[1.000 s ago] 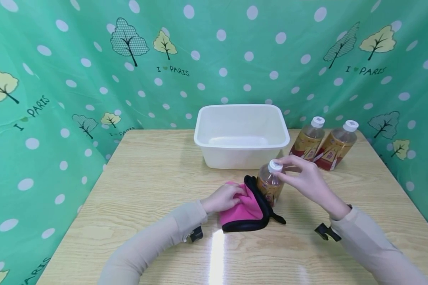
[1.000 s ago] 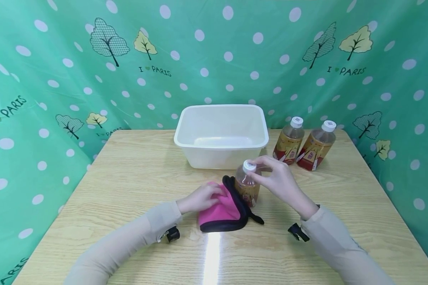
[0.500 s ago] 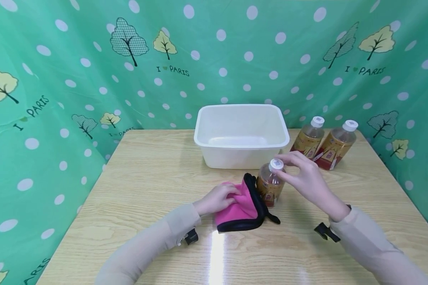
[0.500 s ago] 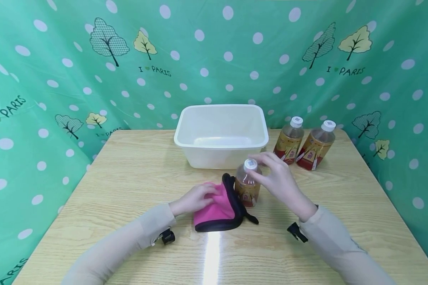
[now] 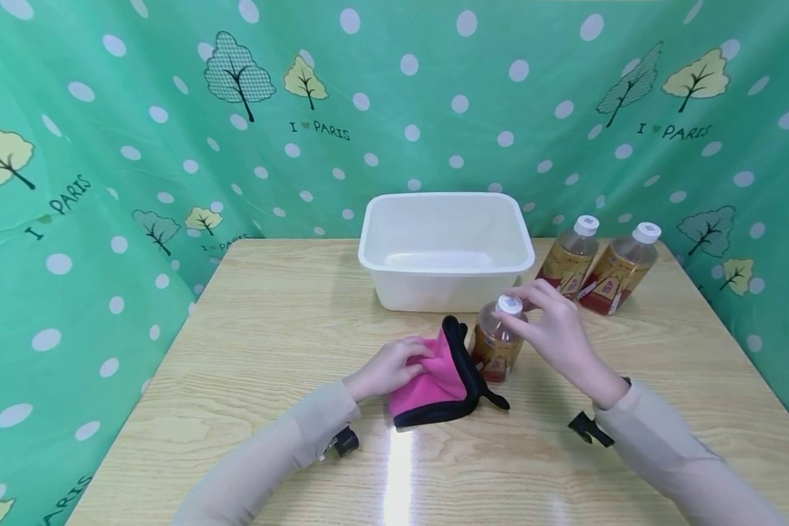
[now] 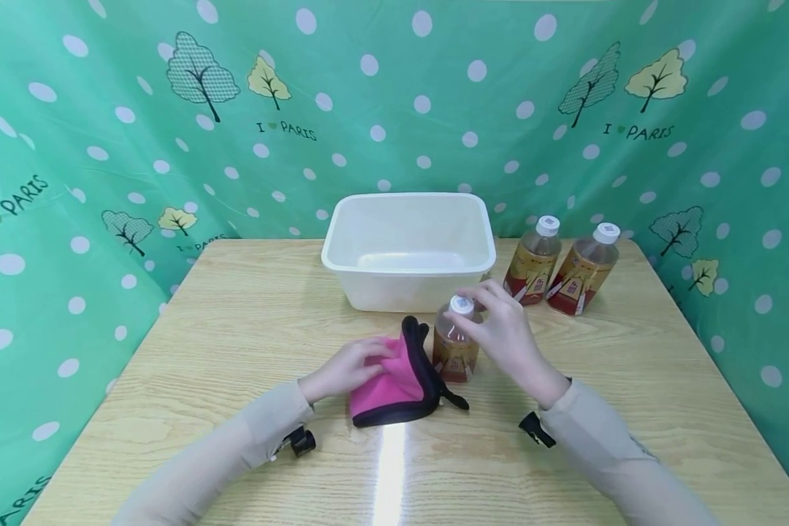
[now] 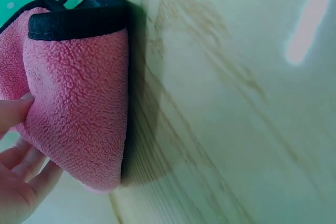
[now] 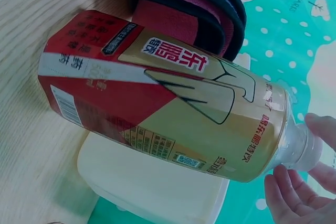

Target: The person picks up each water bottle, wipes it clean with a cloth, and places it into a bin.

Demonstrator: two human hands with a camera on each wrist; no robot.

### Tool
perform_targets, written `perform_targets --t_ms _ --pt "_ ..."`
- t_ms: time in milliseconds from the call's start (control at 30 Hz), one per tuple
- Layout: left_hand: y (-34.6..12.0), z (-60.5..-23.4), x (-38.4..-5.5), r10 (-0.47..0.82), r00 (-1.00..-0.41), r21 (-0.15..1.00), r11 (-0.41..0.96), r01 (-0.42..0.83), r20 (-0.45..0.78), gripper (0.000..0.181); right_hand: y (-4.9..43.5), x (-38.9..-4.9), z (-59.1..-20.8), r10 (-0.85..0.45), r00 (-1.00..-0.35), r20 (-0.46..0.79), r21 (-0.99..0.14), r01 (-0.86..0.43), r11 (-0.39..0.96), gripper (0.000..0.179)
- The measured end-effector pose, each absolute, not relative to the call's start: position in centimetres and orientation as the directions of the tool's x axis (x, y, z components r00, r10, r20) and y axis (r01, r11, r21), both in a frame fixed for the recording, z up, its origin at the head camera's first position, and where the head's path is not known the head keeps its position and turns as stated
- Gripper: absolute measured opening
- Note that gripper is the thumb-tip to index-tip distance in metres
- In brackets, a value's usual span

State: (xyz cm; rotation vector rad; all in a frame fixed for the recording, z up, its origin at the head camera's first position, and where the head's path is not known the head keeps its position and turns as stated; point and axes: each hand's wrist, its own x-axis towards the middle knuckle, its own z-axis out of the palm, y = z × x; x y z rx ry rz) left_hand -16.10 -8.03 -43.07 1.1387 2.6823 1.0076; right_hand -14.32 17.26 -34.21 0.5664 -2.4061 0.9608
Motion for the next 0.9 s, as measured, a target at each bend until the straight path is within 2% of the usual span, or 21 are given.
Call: perform_targets --t_ms 300,600,900 --pt "-8.9 -42.5 -15.7 0.62 -0.762 0.639 0.512 0.574 0.187 0.023 17.7 -14.3 -34.2 -0.214 -0.846 0.488 -0.615 -0.507 0.604 0.031" --pt "-9.4 -42.2 -15.7 0.598 -0.767 0.673 0.47 0.571 0.233 0.023 18.1 -14.1 -33.8 -0.261 -0.903 0.343 -0.736 -0.43 0.522 0.035" --pt "-9.4 -41.2 -15.6 0.582 -0.769 0.692 0.442 0.571 0.263 0.023 18.3 -14.3 -33.7 -0.326 -0.901 0.287 -0.767 -0.42 0.484 0.034"
